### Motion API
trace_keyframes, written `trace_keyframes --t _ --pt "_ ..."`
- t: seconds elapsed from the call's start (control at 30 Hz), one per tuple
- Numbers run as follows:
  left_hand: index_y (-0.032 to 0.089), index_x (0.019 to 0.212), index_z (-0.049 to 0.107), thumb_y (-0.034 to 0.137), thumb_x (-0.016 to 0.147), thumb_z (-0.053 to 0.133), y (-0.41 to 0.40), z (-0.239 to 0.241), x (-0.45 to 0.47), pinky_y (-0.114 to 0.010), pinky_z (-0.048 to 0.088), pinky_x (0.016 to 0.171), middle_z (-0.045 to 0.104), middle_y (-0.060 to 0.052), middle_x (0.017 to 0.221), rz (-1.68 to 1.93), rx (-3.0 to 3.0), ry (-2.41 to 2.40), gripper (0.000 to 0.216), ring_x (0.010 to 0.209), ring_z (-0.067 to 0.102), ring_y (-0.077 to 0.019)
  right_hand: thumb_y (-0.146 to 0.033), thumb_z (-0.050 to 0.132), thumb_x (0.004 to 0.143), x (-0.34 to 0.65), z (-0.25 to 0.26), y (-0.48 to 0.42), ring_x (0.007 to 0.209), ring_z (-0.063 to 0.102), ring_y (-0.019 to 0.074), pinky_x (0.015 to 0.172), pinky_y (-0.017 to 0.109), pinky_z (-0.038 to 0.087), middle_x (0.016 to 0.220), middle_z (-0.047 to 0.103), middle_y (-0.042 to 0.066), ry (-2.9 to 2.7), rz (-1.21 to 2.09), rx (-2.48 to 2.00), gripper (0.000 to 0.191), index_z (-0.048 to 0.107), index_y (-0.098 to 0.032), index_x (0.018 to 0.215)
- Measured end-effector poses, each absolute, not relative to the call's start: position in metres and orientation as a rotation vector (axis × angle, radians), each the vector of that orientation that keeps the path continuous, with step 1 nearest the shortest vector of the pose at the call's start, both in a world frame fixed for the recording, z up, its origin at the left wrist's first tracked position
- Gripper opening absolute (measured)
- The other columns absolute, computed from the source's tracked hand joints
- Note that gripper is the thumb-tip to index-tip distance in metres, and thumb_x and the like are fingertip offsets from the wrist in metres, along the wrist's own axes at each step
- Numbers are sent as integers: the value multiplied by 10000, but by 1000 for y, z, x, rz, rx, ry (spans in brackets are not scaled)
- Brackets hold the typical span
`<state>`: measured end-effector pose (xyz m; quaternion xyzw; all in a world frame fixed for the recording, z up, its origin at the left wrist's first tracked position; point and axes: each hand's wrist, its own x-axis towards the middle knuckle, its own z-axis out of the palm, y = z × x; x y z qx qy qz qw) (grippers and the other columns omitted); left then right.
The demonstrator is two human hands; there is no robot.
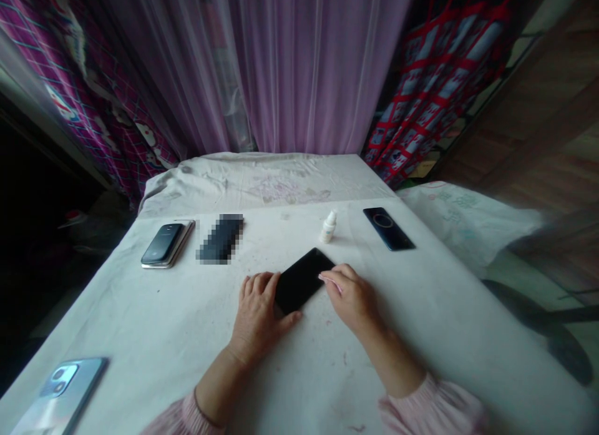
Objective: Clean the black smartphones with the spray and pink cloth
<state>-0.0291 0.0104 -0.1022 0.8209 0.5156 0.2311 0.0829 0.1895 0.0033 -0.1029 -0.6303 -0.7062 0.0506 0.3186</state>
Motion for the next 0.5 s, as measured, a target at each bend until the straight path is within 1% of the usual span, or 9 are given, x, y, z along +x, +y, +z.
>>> trace_keyframes --t 0.1,0.27,0.37,0.5 --pt "209 1340 481 554 735 680 14 -105 -32 -557 344 1023 574 -123 1162 715 2430 1537 724 1102 508 -331 -142 479 873 168 -97 -5 744 625 144 673 228 466 874 649 43 -1979 156 -1573 260 710 -248 927" --pt "189 1347 458 479 749 697 15 -107 -33 -556 325 1044 580 -128 1181 738 2404 1533 706 1120 512 -320 -118 493 866 148 -92 -10 740 620 139 646 219 446 855 647 36 -2065 208 -1515 260 712 -251 911" --pt "168 1353 442 433 746 701 16 -106 -33 -547 312 1063 584 -136 1217 717 2397 1544 712 1153 509 -320 -138 499 868 162 -93 -4 745 626 140 659 222 450 870 657 28 -1987 202 -1597 251 714 -257 919" --pt "178 1374 411 449 743 692 18 -105 -34 -560 294 1077 589 -141 1253 694 2397 1551 742 1192 508 -331 -154 508 844 195 -97 4 756 631 146 663 229 454 897 669 23 -1841 136 -1736 253 725 -263 915"
